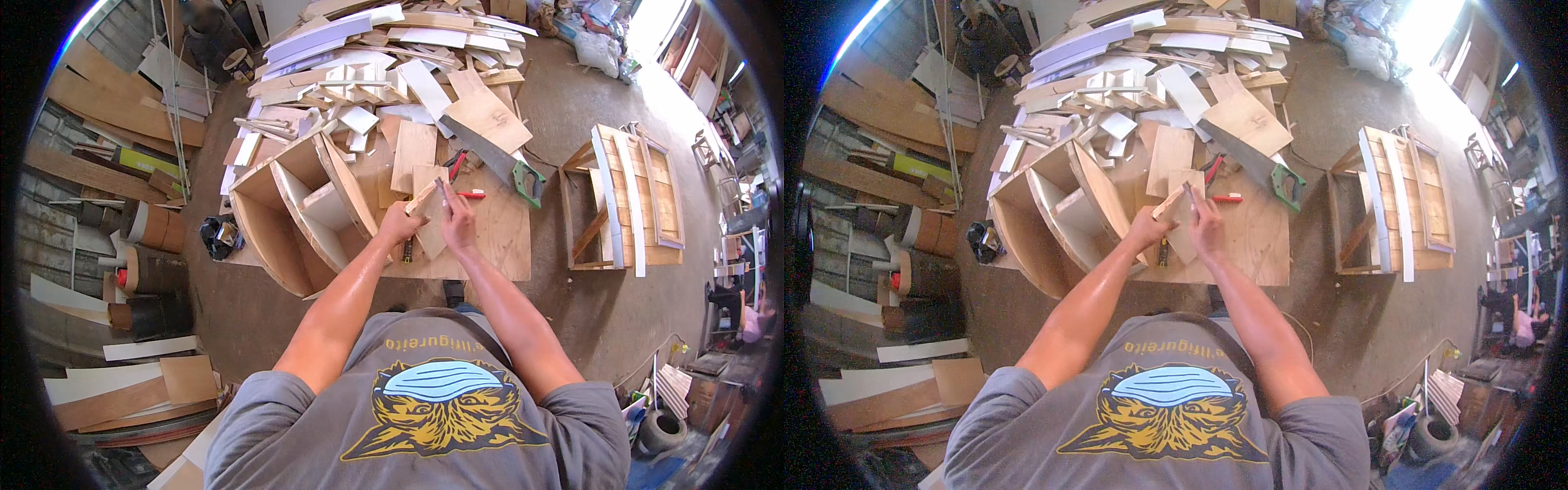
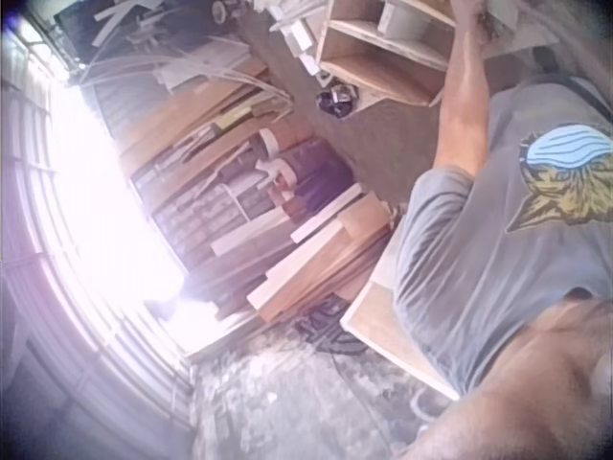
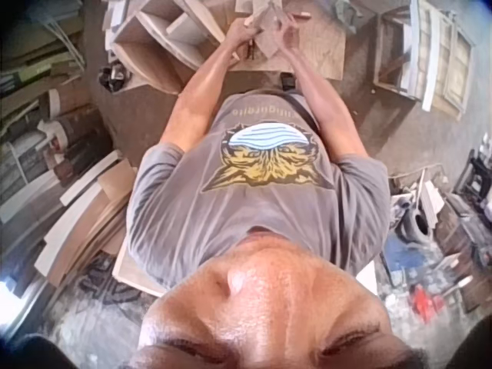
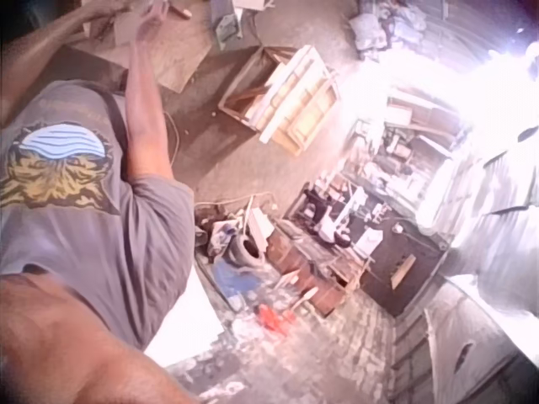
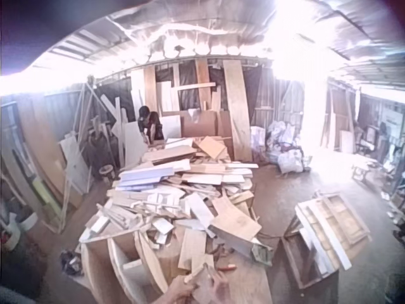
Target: The person saws a piece of wood using a hand saw, then positions wooden boards together to form a small shelf unit, hammering nails into the wood to secure the joints.
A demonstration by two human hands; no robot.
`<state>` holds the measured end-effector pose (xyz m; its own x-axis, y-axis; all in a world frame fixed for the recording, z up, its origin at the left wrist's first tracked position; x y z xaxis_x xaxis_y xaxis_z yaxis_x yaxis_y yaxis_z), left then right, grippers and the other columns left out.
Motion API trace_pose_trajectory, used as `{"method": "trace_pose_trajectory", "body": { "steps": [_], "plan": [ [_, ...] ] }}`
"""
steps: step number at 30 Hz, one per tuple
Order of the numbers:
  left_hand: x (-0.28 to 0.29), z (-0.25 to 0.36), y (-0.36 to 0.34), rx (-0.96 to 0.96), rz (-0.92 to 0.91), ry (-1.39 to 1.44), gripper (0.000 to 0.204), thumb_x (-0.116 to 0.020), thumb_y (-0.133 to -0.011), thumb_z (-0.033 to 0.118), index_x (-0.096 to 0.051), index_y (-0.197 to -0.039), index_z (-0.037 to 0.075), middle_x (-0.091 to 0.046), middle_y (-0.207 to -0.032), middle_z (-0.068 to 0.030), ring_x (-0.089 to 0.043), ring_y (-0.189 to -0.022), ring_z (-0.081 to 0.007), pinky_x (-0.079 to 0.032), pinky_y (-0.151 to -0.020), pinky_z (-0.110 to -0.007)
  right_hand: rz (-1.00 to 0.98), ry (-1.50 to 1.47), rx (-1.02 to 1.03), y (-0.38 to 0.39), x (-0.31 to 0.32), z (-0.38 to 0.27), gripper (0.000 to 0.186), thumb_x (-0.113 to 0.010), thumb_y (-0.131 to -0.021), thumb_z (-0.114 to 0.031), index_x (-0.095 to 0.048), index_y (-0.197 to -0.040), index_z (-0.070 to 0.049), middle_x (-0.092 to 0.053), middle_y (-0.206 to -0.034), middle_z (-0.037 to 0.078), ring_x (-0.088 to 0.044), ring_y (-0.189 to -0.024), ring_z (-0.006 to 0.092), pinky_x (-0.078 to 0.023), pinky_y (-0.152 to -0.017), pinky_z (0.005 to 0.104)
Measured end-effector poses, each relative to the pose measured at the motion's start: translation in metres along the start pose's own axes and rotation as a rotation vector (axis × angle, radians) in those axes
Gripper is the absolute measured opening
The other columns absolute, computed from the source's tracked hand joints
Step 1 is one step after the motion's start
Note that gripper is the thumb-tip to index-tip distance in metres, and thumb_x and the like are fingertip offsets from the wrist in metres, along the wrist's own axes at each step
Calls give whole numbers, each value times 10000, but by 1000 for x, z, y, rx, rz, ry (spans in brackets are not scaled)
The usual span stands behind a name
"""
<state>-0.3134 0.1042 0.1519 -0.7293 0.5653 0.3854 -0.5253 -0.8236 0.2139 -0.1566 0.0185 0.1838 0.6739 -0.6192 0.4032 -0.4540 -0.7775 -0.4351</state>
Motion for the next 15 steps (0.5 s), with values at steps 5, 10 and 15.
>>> {"method": "trace_pose_trajectory", "body": {
  "steps": [5, 10, 15],
  "plan": [
    [-7, -24, -17, 156, -133, 193, 287, -854, -797, 246, -771, -987, 48, -725, -839, -18, -664, -736, -141, -547, -629, -350, -244, 88, 247, 7, -9, -15, 529, -545, -959, -44, -572, -1479, -138, -678, -1040, 196, -687, -876, 403, -574, -725, 491],
    [-5, -10, -25, 247, -231, 310, 340, -863, -776, 163, -755, -1081, 57, -734, -913, -24, -683, -783, -155, -563, -617, -345, -227, 289, 95, -2, 8, -3, 521, -580, -960, -95, -565, -1476, -158, -690, -1034, 158, -700, -818, 388, -580, -701, 490],
    [1, 39, -20, 173, -248, 417, 395, -828, -802, 129, -731, -1174, 41, -756, -1025, -65, -718, -883, -180, -594, -766, -362, -141, 372, -24, -35, 33, -6, 492, -608, -972, -125, -594, -1464, -157, -723, -1036, 159, -706, -871, 382, -574, -773, 486]
  ]
}}
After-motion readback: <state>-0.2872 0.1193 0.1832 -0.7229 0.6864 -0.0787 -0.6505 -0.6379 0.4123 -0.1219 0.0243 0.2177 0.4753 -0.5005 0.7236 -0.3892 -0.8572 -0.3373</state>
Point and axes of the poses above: each hand's wrist, its own y-axis away from the middle knuckle, its own x-axis out of the back of the hand, z = x × y, the point moved 6 cm from there along -y, towards the middle knuckle
